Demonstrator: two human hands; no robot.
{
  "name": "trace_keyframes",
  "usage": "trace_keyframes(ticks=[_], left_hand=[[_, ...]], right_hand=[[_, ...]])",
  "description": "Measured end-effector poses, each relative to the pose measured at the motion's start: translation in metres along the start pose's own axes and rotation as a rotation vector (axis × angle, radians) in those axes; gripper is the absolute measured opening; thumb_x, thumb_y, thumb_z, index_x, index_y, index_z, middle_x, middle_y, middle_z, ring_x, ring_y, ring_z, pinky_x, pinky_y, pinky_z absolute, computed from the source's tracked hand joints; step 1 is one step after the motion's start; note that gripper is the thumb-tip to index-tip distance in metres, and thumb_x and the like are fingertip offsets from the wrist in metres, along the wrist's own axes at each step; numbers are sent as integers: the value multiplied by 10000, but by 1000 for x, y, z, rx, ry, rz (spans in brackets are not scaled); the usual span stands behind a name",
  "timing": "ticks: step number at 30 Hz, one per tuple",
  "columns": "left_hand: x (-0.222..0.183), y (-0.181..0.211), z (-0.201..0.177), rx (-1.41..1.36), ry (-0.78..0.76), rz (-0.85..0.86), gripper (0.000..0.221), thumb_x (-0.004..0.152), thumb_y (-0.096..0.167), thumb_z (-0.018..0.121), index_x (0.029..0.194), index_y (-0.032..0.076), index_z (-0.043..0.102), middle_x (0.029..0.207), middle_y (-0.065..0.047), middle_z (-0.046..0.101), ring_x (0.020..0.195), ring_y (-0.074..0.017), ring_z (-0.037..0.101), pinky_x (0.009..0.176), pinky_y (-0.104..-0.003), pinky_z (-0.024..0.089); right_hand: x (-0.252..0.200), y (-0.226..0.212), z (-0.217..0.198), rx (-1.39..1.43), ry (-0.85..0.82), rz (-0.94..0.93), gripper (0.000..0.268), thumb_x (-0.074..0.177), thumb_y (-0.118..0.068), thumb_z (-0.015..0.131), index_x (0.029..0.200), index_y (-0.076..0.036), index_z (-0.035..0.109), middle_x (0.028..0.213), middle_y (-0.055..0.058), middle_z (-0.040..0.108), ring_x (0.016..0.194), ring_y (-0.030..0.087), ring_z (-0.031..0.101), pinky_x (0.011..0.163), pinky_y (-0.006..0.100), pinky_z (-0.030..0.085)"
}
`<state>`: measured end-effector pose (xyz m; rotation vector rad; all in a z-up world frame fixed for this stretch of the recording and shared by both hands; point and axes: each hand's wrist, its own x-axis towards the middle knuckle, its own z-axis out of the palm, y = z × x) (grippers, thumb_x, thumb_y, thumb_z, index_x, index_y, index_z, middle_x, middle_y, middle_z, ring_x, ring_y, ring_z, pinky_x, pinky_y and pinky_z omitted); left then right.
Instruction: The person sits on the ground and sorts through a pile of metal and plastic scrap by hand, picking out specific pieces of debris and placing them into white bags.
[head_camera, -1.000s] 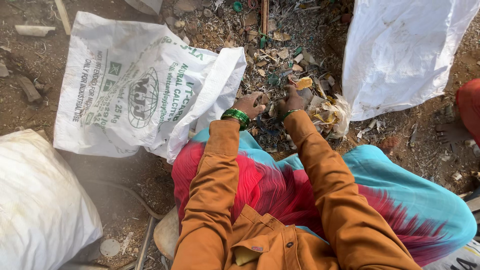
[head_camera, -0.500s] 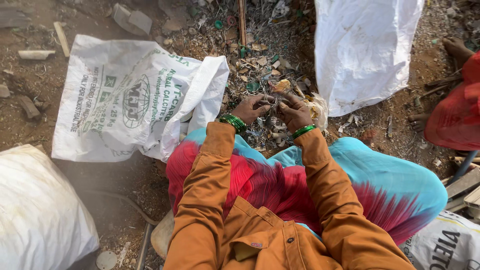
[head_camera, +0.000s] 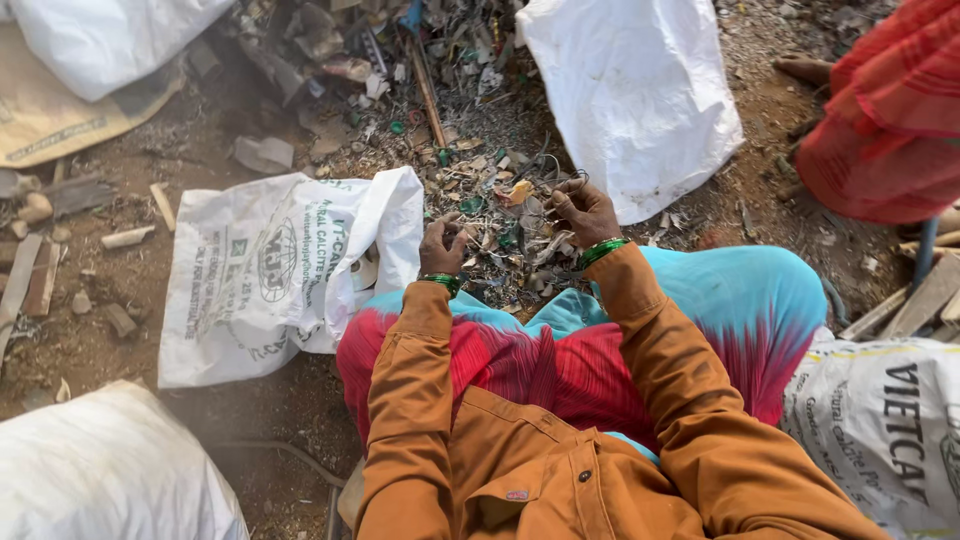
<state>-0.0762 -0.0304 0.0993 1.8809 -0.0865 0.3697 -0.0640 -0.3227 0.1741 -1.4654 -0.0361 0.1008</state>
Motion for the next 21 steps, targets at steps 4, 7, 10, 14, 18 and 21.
trace_keyframes(ticks=[4, 7, 10, 14, 18, 21], left_hand=[[-28, 67, 16, 74, 45, 559, 842, 904, 360, 760, 1567, 72, 328, 1383, -338, 504, 1111, -376, 629, 876, -395, 594], [-56, 94, 31, -6, -153, 592, 794, 951, 397, 704, 1584, 136, 304, 1225, -310, 583, 1059, -395, 667, 861, -384, 623], [-69, 85, 31, -58, -346, 275, 509, 1005, 298, 675, 1449, 127, 494, 972, -134, 723, 880, -271, 732, 793, -403, 599], [-62, 54, 23, 57, -196, 437, 165, 1022, 130, 657, 1171, 64, 677, 1004, -165, 714, 904, -341, 711, 775, -415, 573], [-62, 47, 23, 85, -164, 485, 124, 978, 64, 679, 1097, 33, 691, 952, -175, 683, 874, -376, 679, 745, -432, 549], [-69, 54, 27, 116, -94, 598, 130, 982, 55, 671, 1109, 39, 694, 962, -169, 682, 891, -373, 678, 757, -439, 555]], right_hand=[[-25, -22, 12, -60, -66, 89, 198, 962, -207, 690, 1062, -44, 638, 884, 56, 746, 738, 133, 715, 635, 305, 613], [-41, -20, 28, -161, -125, 46, 148, 978, -167, 699, 1041, -38, 664, 870, 46, 729, 758, 102, 698, 663, 287, 616], [-47, -22, 36, -316, -66, -75, 109, 980, -119, 724, 1008, -26, 674, 838, 52, 713, 723, 96, 648, 626, 279, 558], [-49, -31, 36, -153, 61, -156, 86, 996, -83, 699, 969, -22, 645, 840, 39, 723, 716, 83, 654, 619, 260, 547], [-49, -34, 42, -65, 150, -293, 72, 982, -56, 710, 983, -18, 648, 849, 43, 706, 734, 86, 642, 645, 258, 550], [-52, -27, 45, -82, 260, -324, 63, 972, -41, 710, 999, -26, 655, 839, 46, 704, 731, 92, 638, 653, 259, 544]])
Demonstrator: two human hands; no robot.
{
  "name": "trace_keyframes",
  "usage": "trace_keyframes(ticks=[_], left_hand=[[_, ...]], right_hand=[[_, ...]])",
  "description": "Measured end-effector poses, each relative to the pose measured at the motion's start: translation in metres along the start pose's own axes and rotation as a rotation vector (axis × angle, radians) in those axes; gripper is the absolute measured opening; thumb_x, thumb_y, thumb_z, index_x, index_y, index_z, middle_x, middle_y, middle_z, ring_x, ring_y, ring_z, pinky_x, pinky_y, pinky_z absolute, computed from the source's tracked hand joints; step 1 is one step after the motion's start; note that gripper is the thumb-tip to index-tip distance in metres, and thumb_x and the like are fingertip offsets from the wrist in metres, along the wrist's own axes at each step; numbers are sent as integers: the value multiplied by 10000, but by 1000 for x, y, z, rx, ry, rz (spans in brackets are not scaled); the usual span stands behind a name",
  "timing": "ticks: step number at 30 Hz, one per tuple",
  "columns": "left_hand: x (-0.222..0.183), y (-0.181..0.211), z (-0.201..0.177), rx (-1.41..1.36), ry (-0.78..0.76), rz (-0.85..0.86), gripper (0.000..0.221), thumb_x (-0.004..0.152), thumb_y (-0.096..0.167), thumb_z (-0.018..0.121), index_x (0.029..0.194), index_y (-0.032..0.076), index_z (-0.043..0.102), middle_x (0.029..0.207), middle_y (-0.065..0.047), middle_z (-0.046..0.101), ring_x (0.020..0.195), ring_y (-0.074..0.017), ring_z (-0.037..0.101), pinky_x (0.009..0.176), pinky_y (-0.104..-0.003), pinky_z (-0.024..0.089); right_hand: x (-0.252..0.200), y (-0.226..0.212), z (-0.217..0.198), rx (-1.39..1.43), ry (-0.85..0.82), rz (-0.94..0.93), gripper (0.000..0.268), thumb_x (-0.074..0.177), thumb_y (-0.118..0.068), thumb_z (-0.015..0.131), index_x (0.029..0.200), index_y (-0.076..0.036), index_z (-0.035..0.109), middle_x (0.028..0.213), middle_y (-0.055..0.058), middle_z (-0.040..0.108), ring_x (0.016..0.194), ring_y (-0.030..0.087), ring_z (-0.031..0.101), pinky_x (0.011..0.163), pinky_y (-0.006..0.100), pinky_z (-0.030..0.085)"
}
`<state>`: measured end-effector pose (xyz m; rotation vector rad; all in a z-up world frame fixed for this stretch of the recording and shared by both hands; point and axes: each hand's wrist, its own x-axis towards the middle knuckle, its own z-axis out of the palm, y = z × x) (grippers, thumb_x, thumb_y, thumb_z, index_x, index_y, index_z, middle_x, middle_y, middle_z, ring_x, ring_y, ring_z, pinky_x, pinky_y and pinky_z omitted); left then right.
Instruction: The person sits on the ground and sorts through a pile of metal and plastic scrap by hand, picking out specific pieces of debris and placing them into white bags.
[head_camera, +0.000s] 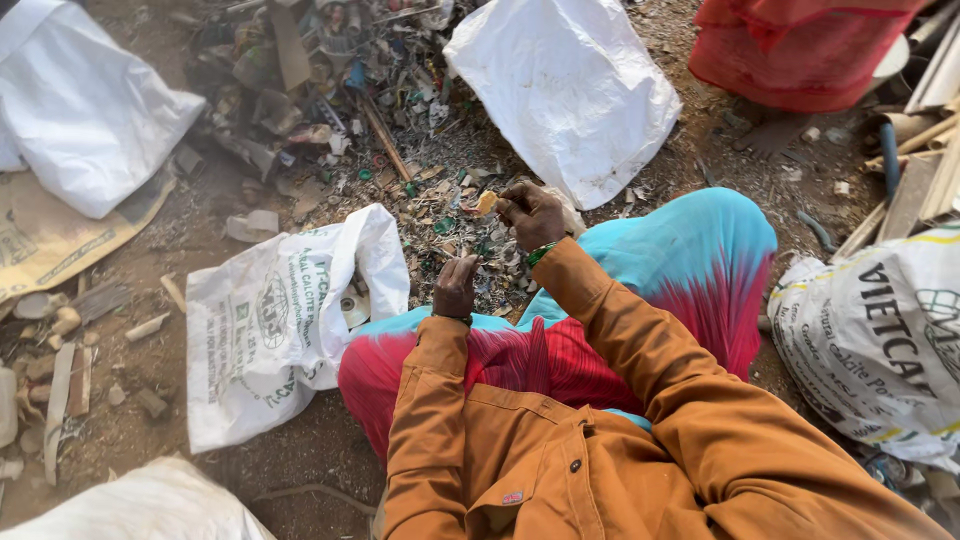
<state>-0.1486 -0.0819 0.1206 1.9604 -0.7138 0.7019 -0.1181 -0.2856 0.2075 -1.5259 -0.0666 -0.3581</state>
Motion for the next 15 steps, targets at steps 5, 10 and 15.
trace_keyframes(ticks=[5, 10, 15], left_hand=[[-1, 18, -4, 125, 43, 117, 117, 994, 38, 658, 1102, 47, 700, 934, -146, 674, 864, -341, 673, 761, -443, 560], [-3, 17, -17, 137, -19, 85, 127, 986, 42, 662, 1105, 37, 705, 930, -155, 674, 847, -347, 667, 742, -443, 550], [-9, 10, -13, 94, -7, 29, 88, 987, 63, 692, 1064, 51, 733, 900, -153, 693, 804, -328, 685, 715, -435, 551]], right_hand=[[-19, 18, 6, -420, -121, -362, 112, 932, -70, 729, 1018, -53, 659, 845, 126, 711, 754, 199, 675, 685, 335, 555], [-27, 34, 9, -490, -29, -267, 130, 940, -92, 733, 1018, -31, 650, 836, 164, 708, 761, 283, 688, 674, 383, 541], [-10, 29, -6, 23, 272, 239, 108, 941, -85, 728, 967, -10, 654, 777, 123, 716, 658, 180, 662, 578, 322, 538]])
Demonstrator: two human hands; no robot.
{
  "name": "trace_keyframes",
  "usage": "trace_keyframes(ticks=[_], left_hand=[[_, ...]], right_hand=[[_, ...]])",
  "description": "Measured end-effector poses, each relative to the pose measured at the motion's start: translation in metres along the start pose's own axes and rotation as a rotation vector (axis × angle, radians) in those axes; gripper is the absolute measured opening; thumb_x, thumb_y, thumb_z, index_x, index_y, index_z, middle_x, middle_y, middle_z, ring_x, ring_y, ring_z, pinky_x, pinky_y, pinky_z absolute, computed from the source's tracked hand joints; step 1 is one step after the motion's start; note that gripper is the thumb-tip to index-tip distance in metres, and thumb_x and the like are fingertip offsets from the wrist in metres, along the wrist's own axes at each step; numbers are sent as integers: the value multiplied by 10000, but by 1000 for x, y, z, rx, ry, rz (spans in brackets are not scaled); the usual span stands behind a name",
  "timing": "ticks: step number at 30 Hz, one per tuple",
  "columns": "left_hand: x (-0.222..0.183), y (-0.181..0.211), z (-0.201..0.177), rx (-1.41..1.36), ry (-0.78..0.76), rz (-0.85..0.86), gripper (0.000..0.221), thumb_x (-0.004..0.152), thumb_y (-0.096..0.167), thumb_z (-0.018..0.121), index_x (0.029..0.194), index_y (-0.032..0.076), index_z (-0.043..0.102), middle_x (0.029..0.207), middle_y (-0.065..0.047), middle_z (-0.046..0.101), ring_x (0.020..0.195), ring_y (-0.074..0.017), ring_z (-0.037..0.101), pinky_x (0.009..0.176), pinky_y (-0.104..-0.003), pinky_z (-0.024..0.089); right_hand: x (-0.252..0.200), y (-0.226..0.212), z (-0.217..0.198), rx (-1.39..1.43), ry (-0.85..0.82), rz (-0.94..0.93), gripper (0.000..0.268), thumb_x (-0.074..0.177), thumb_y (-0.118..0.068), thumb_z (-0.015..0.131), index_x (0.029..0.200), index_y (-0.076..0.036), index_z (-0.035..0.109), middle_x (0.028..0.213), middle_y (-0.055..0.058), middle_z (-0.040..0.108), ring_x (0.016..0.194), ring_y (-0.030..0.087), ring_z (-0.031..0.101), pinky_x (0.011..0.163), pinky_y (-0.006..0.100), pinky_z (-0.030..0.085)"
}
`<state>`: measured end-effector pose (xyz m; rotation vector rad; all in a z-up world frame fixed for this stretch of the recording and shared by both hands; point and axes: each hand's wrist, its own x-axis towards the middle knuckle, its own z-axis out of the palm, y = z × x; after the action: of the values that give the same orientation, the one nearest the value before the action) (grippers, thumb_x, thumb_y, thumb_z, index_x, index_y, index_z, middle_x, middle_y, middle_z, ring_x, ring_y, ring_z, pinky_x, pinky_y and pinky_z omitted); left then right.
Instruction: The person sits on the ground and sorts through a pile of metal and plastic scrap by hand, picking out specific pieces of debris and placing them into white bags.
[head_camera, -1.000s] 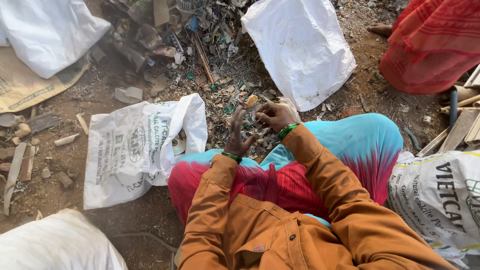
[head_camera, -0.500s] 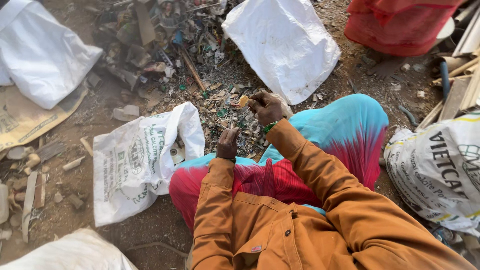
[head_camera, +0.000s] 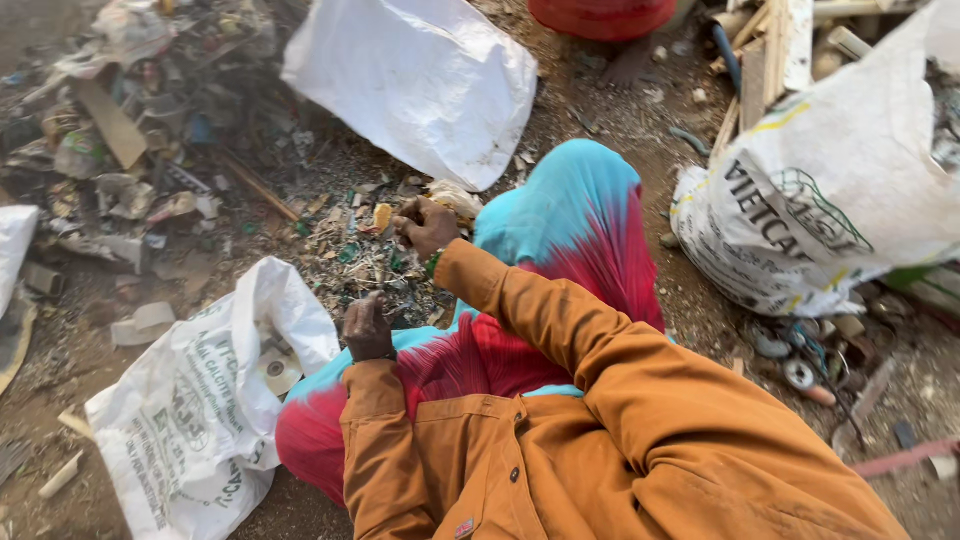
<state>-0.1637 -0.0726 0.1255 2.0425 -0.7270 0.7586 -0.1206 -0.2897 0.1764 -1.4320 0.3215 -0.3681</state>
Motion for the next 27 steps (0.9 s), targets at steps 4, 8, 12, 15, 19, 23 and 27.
trace_keyframes(ticks=[4, 8, 12, 15, 19, 23, 27], left_hand=[[4, 6, 5, 70, -24, 72, 57, 1025, 65, 674, 1050, 39, 718, 904, -158, 683, 821, -347, 671, 737, -454, 544], [17, 39, 4, 21, -13, 62, 99, 1065, 79, 643, 1088, 22, 721, 924, -162, 680, 841, -345, 672, 755, -453, 550], [34, 66, 1, 37, -73, 132, 131, 1071, 96, 636, 1099, 12, 733, 936, -159, 702, 836, -340, 685, 762, -451, 561], [39, 73, 5, 40, 29, 2, 127, 1068, 104, 652, 1089, 9, 734, 958, -170, 716, 837, -346, 699, 743, -444, 561], [35, 75, 17, 59, -25, 125, 90, 1060, 77, 666, 1050, 27, 741, 892, -133, 711, 783, -303, 693, 707, -428, 568], [23, 75, 19, 56, -204, 310, 79, 1020, 38, 685, 978, 32, 751, 802, -123, 689, 708, -277, 677, 640, -419, 558], [25, 63, 18, 77, 35, -236, 83, 998, 49, 688, 959, 42, 760, 834, -136, 716, 720, -285, 687, 650, -420, 540]], right_hand=[[-10, 1, 9, -205, 30, -521, 69, 949, -70, 683, 1012, -57, 656, 832, 94, 726, 737, 173, 698, 654, 319, 579], [-34, 6, -3, -419, -167, -673, 73, 944, -87, 680, 996, -75, 630, 827, 127, 685, 776, 273, 712, 686, 382, 569], [-54, 11, -25, -373, -105, -379, 134, 936, -141, 734, 1002, -61, 648, 799, 156, 690, 680, 281, 702, 648, 394, 565], [-67, 12, -36, -381, -151, -665, 135, 958, -141, 715, 995, -55, 617, 835, 131, 707, 773, 264, 719, 668, 360, 579], [-60, 0, -60, 21, -75, -401, 64, 1009, -99, 647, 1014, -38, 630, 865, 78, 720, 774, 176, 705, 704, 338, 612], [-68, -15, -68, 38, 63, -111, 82, 1003, -100, 687, 987, -31, 646, 839, 55, 722, 731, 134, 653, 669, 315, 581], [-88, -25, -68, -160, -65, -527, 147, 948, -108, 721, 1015, -15, 629, 850, 67, 713, 754, 103, 677, 660, 291, 552]])
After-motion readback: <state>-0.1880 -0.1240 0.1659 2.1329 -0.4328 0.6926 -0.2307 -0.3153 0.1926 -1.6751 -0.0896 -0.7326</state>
